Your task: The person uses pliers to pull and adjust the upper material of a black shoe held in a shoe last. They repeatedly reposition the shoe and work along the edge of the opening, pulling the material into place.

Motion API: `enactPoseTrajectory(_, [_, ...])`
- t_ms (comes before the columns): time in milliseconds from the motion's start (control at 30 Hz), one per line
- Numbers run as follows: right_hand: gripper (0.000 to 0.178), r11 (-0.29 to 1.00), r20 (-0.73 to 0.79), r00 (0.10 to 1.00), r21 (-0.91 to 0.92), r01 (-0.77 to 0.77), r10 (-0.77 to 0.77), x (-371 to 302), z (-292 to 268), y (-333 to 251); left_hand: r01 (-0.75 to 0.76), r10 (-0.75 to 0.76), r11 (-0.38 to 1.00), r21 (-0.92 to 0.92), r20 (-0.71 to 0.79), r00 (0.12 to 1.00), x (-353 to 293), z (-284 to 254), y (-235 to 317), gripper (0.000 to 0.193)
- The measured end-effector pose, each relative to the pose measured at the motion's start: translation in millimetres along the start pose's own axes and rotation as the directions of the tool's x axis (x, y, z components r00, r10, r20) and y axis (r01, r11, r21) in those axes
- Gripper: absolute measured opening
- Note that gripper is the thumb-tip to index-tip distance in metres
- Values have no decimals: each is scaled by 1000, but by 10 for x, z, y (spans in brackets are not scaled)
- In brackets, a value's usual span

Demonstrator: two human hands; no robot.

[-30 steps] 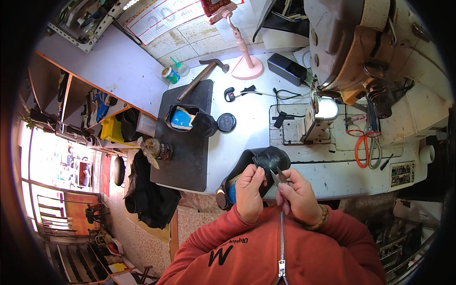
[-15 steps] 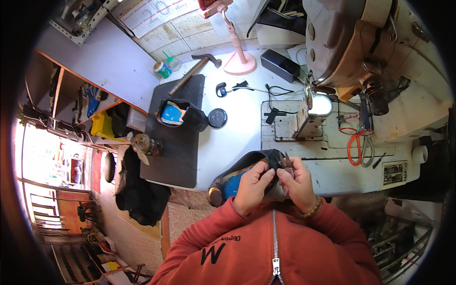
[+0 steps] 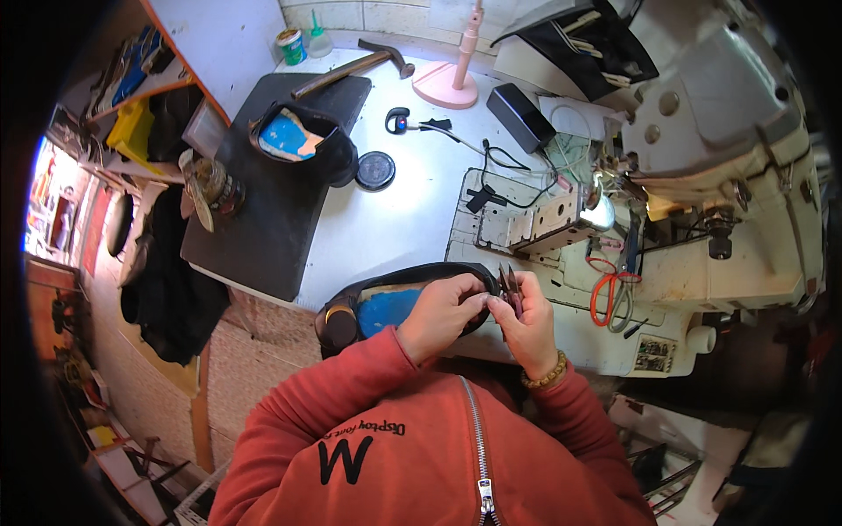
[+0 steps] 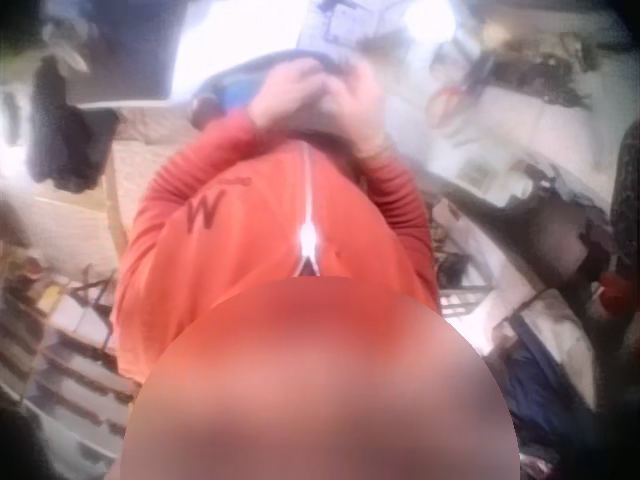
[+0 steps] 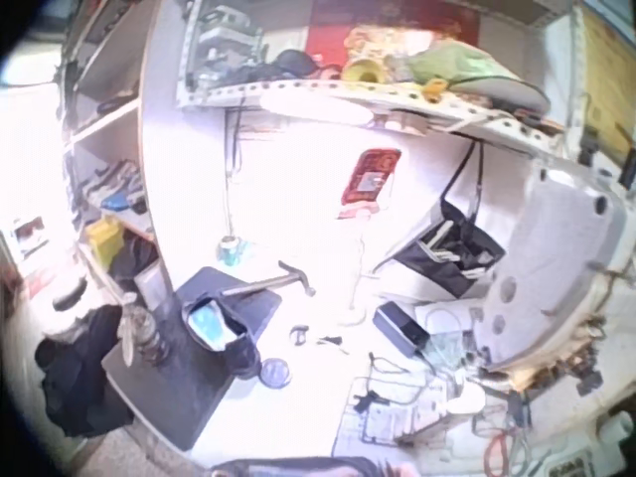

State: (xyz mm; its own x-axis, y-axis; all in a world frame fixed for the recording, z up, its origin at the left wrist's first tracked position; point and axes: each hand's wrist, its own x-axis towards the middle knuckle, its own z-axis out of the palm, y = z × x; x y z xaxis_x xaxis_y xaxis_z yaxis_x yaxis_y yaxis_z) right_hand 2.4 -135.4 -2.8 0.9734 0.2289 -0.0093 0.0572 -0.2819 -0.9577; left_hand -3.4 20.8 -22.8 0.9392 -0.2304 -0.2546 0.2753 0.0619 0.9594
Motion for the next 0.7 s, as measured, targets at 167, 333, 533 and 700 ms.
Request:
enactPoseTrajectory(167, [28, 898, -63, 985, -424, 118, -159, 35, 49, -120, -97, 104, 983, 158, -42, 994, 101, 10, -108, 16])
enactPoseTrajectory(333, [33, 876, -46, 995, -480, 52, -84, 92, 76, -172, -154, 162, 983, 100, -77, 984, 117, 25, -237, 17])
enactPoseTrajectory(533, [32, 979, 13, 979, -17, -204, 205, 107, 45, -202, -175, 179, 977, 123, -29, 983, 124, -38, -223, 19])
enactPoseTrajectory(700, [36, 953, -63, 973, -196, -231, 223, 98, 110, -251, -159, 177, 956, 248, -53, 983, 121, -16, -200, 17])
